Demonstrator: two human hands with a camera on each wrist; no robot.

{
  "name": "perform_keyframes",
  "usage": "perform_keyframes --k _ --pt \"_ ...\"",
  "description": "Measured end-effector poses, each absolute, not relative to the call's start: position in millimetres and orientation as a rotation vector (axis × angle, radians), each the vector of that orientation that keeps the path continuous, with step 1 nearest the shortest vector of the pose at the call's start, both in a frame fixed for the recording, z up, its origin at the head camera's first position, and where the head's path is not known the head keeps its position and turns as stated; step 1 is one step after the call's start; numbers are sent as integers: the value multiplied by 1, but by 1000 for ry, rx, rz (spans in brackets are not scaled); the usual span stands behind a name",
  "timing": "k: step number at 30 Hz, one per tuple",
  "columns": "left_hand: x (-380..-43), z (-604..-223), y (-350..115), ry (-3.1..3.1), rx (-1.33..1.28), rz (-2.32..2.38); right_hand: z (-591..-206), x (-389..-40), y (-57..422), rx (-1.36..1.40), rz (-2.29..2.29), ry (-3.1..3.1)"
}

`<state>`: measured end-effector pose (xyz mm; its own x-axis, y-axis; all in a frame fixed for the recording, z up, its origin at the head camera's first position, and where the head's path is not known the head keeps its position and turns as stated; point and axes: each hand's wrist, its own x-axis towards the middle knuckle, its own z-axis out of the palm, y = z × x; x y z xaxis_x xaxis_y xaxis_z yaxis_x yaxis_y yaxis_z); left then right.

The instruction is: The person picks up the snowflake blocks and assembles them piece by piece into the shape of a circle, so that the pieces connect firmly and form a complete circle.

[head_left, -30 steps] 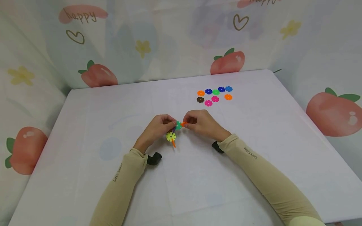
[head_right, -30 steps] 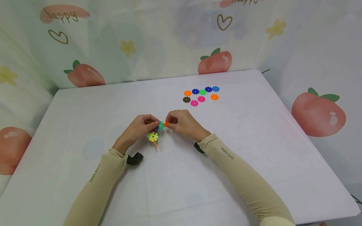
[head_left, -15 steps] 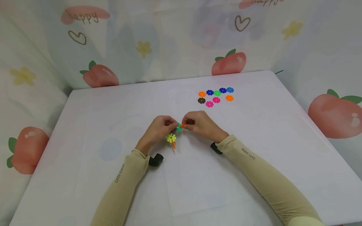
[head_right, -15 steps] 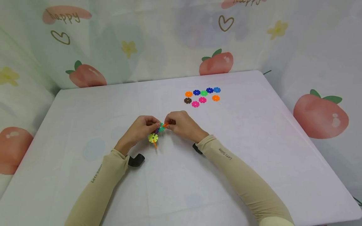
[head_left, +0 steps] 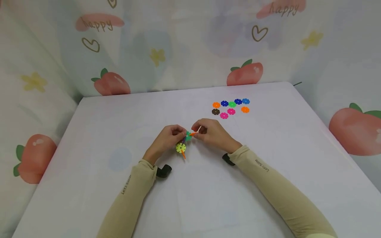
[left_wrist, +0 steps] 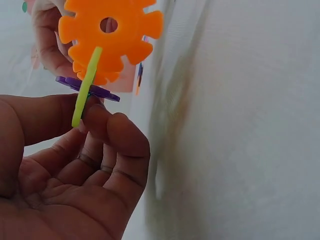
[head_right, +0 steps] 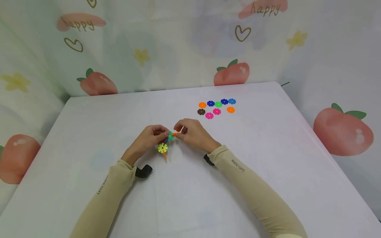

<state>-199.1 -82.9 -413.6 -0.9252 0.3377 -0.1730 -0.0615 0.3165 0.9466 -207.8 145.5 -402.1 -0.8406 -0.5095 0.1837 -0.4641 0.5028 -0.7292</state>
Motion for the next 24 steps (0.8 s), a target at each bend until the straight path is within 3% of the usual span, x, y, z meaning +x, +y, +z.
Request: perform_keyframes --k 10,24 --pt "-198 -419 -85 2267 275 1614 -397 -216 168 -712 -1284 2716" --pt "-206 -415 -97 2257 184 1660 -391 -265 234 -274 -1242 2808"
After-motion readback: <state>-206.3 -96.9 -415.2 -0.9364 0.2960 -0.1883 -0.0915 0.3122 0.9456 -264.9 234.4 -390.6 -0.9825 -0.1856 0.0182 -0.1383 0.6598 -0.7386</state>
